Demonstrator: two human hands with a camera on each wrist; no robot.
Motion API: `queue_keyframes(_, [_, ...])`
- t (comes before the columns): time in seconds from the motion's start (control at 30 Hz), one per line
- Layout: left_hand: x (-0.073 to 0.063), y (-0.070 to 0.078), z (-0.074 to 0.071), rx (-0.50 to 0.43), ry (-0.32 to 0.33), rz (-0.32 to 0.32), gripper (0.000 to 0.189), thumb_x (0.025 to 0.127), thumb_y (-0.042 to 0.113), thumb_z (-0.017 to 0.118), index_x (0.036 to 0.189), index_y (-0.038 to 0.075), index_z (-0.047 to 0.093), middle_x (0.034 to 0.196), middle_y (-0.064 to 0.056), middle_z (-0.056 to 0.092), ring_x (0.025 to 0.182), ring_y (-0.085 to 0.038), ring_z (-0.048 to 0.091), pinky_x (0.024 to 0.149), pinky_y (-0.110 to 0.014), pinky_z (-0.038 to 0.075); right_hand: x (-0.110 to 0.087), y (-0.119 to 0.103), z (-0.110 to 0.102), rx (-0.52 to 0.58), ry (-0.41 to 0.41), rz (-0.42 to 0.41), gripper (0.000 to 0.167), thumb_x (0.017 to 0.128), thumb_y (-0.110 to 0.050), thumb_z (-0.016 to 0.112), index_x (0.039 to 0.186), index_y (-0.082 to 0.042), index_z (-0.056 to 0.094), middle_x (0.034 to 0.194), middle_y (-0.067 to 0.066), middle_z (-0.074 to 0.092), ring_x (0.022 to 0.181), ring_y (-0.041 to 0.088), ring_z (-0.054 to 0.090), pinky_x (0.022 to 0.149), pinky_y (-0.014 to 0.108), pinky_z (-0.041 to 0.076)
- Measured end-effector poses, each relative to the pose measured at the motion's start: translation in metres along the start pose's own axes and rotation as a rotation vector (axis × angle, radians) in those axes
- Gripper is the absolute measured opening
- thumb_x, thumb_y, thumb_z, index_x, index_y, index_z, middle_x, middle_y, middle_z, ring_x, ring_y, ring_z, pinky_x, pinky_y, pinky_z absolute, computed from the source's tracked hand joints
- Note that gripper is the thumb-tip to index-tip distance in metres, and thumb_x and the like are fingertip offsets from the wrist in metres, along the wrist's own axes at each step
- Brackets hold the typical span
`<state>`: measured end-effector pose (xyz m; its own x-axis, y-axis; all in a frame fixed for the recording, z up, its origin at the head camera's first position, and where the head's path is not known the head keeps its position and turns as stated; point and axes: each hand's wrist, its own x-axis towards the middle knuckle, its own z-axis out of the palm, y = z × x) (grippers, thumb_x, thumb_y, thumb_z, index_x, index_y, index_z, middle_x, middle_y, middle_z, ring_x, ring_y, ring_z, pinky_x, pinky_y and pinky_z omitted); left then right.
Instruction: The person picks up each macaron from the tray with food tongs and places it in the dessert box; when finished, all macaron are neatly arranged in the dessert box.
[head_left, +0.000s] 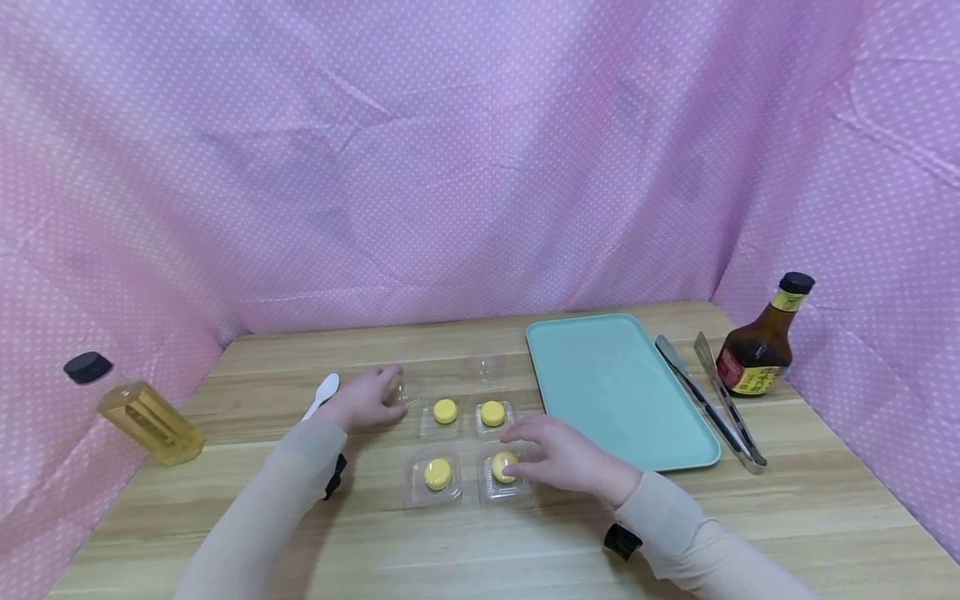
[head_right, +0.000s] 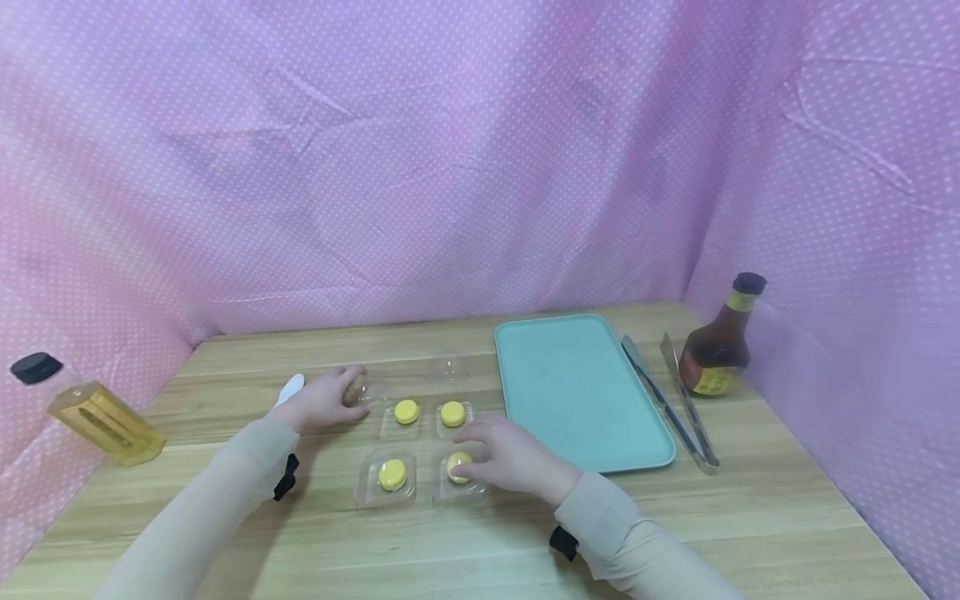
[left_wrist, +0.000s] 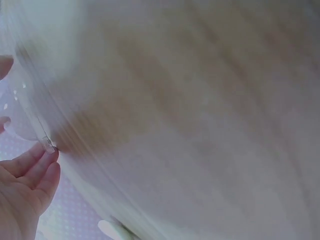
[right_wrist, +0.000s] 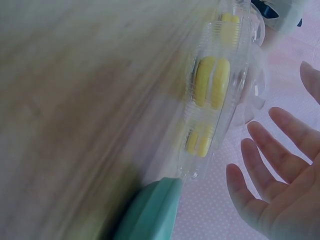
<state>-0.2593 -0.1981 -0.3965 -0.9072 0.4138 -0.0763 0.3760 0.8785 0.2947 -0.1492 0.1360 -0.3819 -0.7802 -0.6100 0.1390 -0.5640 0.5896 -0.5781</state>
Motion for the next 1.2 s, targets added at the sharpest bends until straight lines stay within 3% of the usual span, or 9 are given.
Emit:
queue_keyframes(0.17, [-0.003, -0.002, -0.002, -0.064, 0.017, -0.064, 0.074, 0.087, 0.039, 0.064, 0.145, 0.010, 0.030, 0.136, -0.034, 0.039, 0.108, -0.045, 0.056, 0.087, -0.059, 0.050, 0.001, -0.001, -0.001, 0.000, 0.011, -0.009, 0.040, 0.086, -0.031, 0.068, 0.115, -0.002, 0.065, 0.122, 0.015, 0.062, 0.118, 0.032, 0.054, 0.102, 0.050, 0.041])
queue_keyframes(0.3, [-0.003, -0.002, -0.004, -0.112, 0.073, -0.066, 0.073, 0.088, 0.037, 0.063, 0.147, 0.010, 0.028, 0.136, -0.032, 0.038, 0.106, -0.045, 0.056, 0.085, -0.058, 0.051, 0.004, 0.000, -0.002, -0.002, 0.018, -0.007, 0.041, 0.086, -0.031, 0.068, 0.116, -0.002, 0.065, 0.123, 0.016, 0.062, 0.118, 0.033, 0.054, 0.103, 0.051, 0.041])
queue_keyframes(0.5, [-0.006, 0.012, -0.007, -0.119, 0.144, 0.023, 0.069, 0.088, 0.035, 0.065, 0.146, 0.015, 0.033, 0.133, -0.026, 0.044, 0.109, -0.044, 0.055, 0.088, -0.059, 0.049, 0.012, 0.006, -0.003, 0.002, 0.034, -0.036, 0.040, 0.087, -0.027, 0.068, 0.115, 0.000, 0.064, 0.119, 0.014, 0.065, 0.113, 0.030, 0.059, 0.099, 0.047, 0.046])
queue_keyframes(0.73, [-0.011, 0.028, -0.007, -0.096, 0.133, 0.100, 0.069, 0.087, 0.036, 0.067, 0.145, 0.017, 0.035, 0.128, -0.022, 0.047, 0.098, -0.032, 0.059, 0.083, -0.051, 0.053, 0.026, 0.009, -0.007, 0.012, 0.052, -0.003, 0.037, 0.086, -0.024, 0.069, 0.115, -0.001, 0.065, 0.118, 0.011, 0.066, 0.114, 0.028, 0.059, 0.099, 0.045, 0.046])
queue_keyframes(0.93, [-0.015, 0.030, 0.001, -0.133, 0.128, 0.107, 0.071, 0.085, 0.040, 0.068, 0.144, 0.018, 0.037, 0.137, -0.018, 0.043, 0.117, -0.037, 0.052, 0.095, -0.056, 0.047, 0.046, 0.006, -0.004, 0.010, 0.021, 0.051, 0.043, 0.086, -0.028, 0.069, 0.122, -0.004, 0.062, 0.123, 0.009, 0.063, 0.119, 0.027, 0.056, 0.102, 0.043, 0.045])
queue_keyframes(1.2, [-0.014, 0.035, 0.007, -0.111, 0.113, 0.178, 0.071, 0.082, 0.041, 0.071, 0.142, 0.017, 0.042, 0.134, -0.017, 0.047, 0.117, -0.036, 0.052, 0.097, -0.057, 0.045, 0.068, -0.008, -0.001, -0.030, -0.048, 0.116, 0.051, 0.087, -0.035, 0.066, 0.129, -0.007, 0.057, 0.134, 0.009, 0.055, 0.129, 0.029, 0.046, 0.110, 0.046, 0.036])
